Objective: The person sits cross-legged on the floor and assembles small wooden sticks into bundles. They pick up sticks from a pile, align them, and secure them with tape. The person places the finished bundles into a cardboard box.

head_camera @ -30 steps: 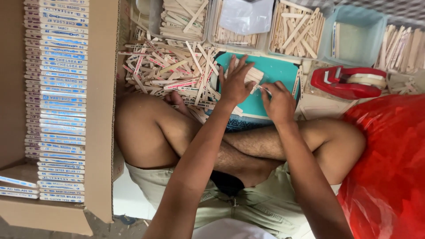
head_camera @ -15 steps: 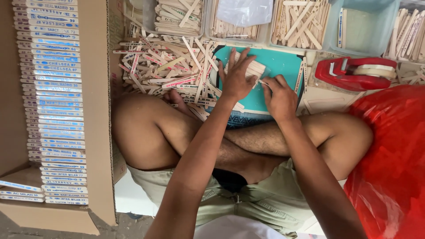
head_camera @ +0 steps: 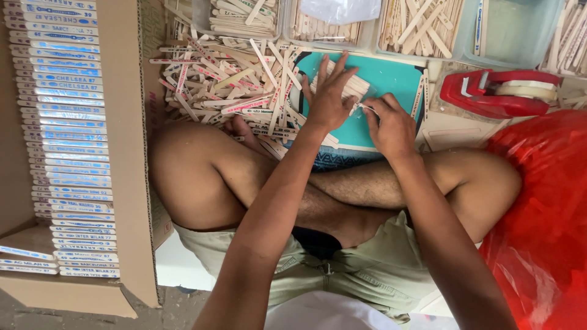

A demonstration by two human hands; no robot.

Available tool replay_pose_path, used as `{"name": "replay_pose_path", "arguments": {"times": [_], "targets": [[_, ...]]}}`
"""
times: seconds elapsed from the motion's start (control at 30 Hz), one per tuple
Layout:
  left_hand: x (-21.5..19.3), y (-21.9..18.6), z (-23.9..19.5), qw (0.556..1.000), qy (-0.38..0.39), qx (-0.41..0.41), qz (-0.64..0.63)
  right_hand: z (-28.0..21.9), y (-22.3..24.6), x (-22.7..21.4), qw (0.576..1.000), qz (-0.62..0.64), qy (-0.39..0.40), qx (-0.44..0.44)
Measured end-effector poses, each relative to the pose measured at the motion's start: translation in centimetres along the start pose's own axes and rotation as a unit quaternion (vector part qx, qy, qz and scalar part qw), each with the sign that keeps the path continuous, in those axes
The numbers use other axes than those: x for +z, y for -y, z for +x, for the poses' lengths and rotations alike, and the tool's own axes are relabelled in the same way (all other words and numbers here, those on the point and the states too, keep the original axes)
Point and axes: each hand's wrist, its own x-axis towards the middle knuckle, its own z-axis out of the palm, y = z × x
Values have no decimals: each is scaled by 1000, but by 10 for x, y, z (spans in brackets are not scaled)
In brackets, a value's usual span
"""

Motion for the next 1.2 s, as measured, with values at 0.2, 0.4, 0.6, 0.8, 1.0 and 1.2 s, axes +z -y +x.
{"name": "replay_pose_path", "arguments": {"times": [0.2, 0.4, 0.6, 0.8, 1.0, 1.2], "targets": [[-11, -9, 4, 999, 44, -21, 25, -2, 4, 5, 999, 7, -23, 28], [-19, -20, 4, 998, 46, -39, 27, -2, 9, 10, 998, 8, -48, 48], [-19, -21, 5, 997, 50, -48, 17, -1, 6, 13, 992, 87, -54, 75], [-18, -23, 5, 998, 44, -45, 27, 0, 8, 14, 996, -15, -70, 52], [-23, -25, 5, 998, 47, -42, 3, -1, -2, 32, 977, -164, -132, -20], [-29, -31, 7, 996, 52, -70, -13, 2, -6, 14, 983, 172, -54, -36]]}}
